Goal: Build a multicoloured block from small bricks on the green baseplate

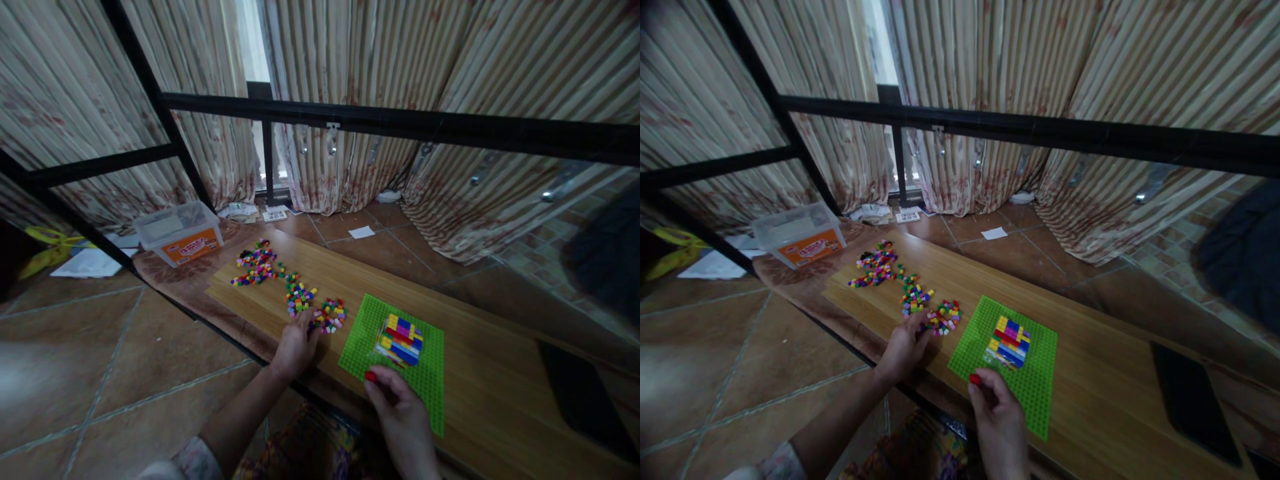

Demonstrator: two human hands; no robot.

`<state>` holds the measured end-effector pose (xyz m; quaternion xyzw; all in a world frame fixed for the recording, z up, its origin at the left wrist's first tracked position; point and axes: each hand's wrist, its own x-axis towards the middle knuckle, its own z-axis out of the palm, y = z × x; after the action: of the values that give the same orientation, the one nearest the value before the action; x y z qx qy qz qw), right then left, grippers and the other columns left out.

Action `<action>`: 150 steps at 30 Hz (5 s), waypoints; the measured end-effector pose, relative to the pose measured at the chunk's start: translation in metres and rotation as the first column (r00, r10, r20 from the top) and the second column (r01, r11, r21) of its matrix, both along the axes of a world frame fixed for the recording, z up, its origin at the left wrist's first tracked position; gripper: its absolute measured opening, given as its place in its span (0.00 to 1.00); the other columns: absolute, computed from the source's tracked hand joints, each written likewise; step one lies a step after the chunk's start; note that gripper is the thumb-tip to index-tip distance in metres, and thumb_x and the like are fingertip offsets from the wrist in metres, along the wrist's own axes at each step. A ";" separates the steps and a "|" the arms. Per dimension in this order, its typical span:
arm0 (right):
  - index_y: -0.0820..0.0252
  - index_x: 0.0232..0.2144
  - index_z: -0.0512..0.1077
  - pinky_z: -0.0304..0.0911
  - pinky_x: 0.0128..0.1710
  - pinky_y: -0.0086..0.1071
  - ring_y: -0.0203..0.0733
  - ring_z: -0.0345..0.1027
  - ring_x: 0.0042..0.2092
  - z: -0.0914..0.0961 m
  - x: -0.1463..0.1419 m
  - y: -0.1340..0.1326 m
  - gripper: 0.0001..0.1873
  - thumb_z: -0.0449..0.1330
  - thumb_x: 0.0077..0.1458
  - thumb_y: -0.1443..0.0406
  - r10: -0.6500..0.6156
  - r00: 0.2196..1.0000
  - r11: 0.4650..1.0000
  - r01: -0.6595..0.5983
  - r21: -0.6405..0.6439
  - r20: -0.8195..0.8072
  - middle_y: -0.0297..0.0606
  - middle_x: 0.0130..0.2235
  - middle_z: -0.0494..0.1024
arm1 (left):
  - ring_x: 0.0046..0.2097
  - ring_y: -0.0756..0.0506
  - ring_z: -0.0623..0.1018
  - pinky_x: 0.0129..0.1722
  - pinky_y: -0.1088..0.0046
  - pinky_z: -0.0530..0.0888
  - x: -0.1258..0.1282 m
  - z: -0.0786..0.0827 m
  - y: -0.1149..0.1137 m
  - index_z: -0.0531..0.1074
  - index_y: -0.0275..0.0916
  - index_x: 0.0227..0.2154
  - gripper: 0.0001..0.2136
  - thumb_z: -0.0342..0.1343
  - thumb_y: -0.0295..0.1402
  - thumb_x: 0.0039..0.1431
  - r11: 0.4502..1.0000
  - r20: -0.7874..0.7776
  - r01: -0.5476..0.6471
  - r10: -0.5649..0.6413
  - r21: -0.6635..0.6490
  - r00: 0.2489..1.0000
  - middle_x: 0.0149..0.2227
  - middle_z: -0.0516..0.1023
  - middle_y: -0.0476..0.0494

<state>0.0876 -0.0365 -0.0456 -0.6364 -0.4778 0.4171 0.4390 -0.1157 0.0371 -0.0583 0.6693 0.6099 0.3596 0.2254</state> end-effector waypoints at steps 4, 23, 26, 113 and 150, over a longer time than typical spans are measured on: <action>0.58 0.39 0.74 0.67 0.41 0.37 0.43 0.73 0.39 -0.001 -0.041 0.027 0.13 0.56 0.53 0.61 0.163 0.967 0.981 -0.181 0.073 0.195 0.39 0.37 0.79 | 0.50 0.44 0.74 0.52 0.64 0.70 -0.001 0.002 -0.001 0.66 0.38 0.52 0.19 0.52 0.25 0.56 1.000 0.050 0.006 -0.006 0.005 0.999 0.48 0.74 0.40; 0.58 0.43 0.72 0.67 0.39 0.36 0.43 0.70 0.39 -0.006 -0.073 0.066 0.14 0.54 0.54 0.66 0.083 0.835 0.917 -0.278 0.287 0.543 0.42 0.41 0.74 | 0.43 0.46 0.75 0.47 0.68 0.72 -0.013 -0.001 -0.016 0.64 0.40 0.53 0.21 0.52 0.24 0.55 0.998 0.233 0.057 -0.056 0.002 0.971 0.43 0.76 0.44; 0.58 0.42 0.73 0.67 0.38 0.35 0.43 0.70 0.39 -0.005 -0.084 0.067 0.13 0.54 0.55 0.66 0.117 0.825 0.896 -0.328 0.299 0.553 0.42 0.41 0.73 | 0.46 0.45 0.75 0.48 0.67 0.71 -0.014 -0.001 -0.018 0.63 0.39 0.54 0.22 0.51 0.24 0.55 0.999 0.263 0.054 -0.054 0.010 0.963 0.44 0.75 0.42; 0.57 0.34 0.78 0.66 0.28 0.32 0.40 0.72 0.31 0.014 0.079 0.088 0.18 0.68 0.38 0.58 -0.196 0.938 0.962 0.240 0.127 -0.286 0.39 0.31 0.80 | 0.45 0.42 0.77 0.48 0.64 0.73 -0.034 -0.002 -0.021 0.69 0.39 0.49 0.19 0.50 0.40 0.57 0.985 0.057 -0.142 0.148 -0.094 0.987 0.42 0.78 0.43; 0.60 0.36 0.76 0.62 0.31 0.29 0.36 0.66 0.29 0.048 0.021 0.031 0.19 0.63 0.46 0.53 -0.153 0.988 0.977 0.155 0.149 -0.025 0.34 0.29 0.76 | 0.41 0.46 0.75 0.45 0.68 0.72 -0.026 -0.009 -0.021 0.70 0.36 0.45 0.16 0.49 0.24 0.53 0.993 0.188 -0.119 0.118 -0.006 0.975 0.39 0.74 0.42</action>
<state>0.1082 -0.0060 0.0028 -0.6339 -0.4542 0.3488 0.5198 -0.1417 0.0159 -0.0668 0.5954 0.6236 0.4356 0.2585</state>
